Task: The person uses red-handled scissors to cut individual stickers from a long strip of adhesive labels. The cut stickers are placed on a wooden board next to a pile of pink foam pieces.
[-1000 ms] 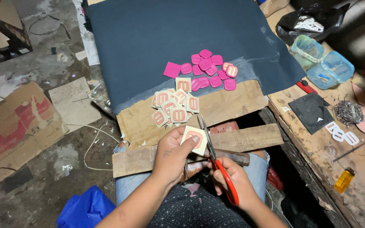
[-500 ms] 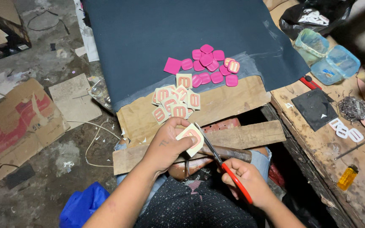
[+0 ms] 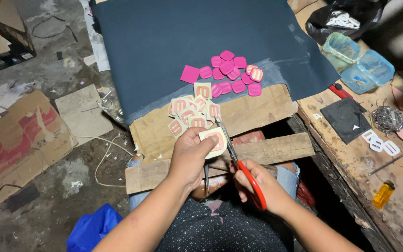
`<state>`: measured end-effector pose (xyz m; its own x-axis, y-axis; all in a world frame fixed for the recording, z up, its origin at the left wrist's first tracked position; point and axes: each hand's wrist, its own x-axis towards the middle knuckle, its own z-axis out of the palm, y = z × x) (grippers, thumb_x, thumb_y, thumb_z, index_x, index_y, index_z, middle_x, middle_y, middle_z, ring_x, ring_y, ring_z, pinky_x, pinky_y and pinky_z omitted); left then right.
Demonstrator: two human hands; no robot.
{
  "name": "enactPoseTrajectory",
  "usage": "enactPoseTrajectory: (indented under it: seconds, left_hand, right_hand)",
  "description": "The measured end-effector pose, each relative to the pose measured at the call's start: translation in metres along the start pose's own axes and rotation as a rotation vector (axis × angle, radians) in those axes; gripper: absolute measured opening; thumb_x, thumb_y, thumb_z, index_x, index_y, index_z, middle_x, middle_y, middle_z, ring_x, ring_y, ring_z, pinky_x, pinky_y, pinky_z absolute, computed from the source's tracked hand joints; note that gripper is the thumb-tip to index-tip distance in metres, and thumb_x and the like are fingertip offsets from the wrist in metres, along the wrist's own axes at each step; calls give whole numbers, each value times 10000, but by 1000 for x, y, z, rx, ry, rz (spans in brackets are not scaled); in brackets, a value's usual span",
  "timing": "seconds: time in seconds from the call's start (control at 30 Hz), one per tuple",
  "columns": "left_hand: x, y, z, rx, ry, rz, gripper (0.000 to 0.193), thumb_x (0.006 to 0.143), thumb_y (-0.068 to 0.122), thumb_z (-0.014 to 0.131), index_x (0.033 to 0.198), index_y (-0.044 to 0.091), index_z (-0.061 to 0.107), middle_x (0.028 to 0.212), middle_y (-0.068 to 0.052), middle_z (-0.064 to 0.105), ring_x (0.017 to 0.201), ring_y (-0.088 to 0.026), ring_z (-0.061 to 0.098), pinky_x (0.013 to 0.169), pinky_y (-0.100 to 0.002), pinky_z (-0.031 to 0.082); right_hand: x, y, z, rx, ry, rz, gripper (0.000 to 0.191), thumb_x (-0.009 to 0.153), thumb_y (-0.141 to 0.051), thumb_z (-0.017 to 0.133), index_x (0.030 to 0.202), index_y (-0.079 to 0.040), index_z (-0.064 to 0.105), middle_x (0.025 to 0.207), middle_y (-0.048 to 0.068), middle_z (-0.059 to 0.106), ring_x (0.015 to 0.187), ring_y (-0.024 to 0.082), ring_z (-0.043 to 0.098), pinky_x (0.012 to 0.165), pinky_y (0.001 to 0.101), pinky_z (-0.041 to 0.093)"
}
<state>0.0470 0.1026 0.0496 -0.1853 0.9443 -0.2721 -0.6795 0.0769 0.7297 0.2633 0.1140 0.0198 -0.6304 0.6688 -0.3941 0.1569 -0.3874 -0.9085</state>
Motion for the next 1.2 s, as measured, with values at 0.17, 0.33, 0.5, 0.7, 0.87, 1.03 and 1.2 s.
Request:
enactPoseTrajectory:
  seconds: [0.17,0.33,0.5,0.7,0.87,1.03,1.2]
  left_hand:
    - [6,4,3,-1,2,37,201,898,-32,633,1086,-30,560,991,-164,720,862,-215,724,775,-340,593]
    - [8,10,1,7,-7,26,224,889,-33,642,1097,-27,557,1006,-159,718,881,-201,728,803,-338,598]
    - [13,18,-6,122,-56,-8,241,873,-38,643,1100,-8,565,974,-146,729,847,-195,733,775,-329,588]
    - [11,21,-9,126,-140,-24,232,884,-57,649,1105,-17,589,979,-151,736,863,-189,722,779,-314,577]
    - [8,26,-9,137,-105,-37,279,867,-57,623,1141,-21,577,1014,-159,742,890,-210,741,815,-326,593]
    - [6,26,-11,140,-105,-25,287,878,-51,630,1151,-36,541,1026,-175,732,919,-217,737,829,-335,586]
    - [3,20,-16,98,-33,-91,248,871,-26,665,1109,-31,596,987,-157,728,865,-211,724,802,-336,580]
  right_hand:
    - [10,-14,-1,-47,2,-39,313,1003,-322,562,1132,-38,593,701,21,539,518,118,549,474,264,490]
    - [7,-15,-2,31,43,38,320,981,-307,581,1104,-14,615,657,38,533,460,129,530,416,281,453]
    - [10,-20,-5,-81,28,78,311,955,-307,591,1134,-55,619,679,6,558,480,121,560,459,268,480]
    - [10,-27,-10,-136,-24,-3,323,991,-321,587,1114,-23,607,672,7,550,495,105,556,459,258,473]
    - [2,-28,-14,-32,-39,32,321,973,-301,613,1106,-9,633,651,20,552,446,107,519,417,257,444]
    - [-4,-24,-13,-46,20,99,320,953,-293,626,1088,-3,639,602,35,545,388,121,498,370,264,420]
    - [-5,-19,-5,-60,98,206,304,919,-280,627,1099,-36,625,608,38,535,396,143,489,379,290,413]
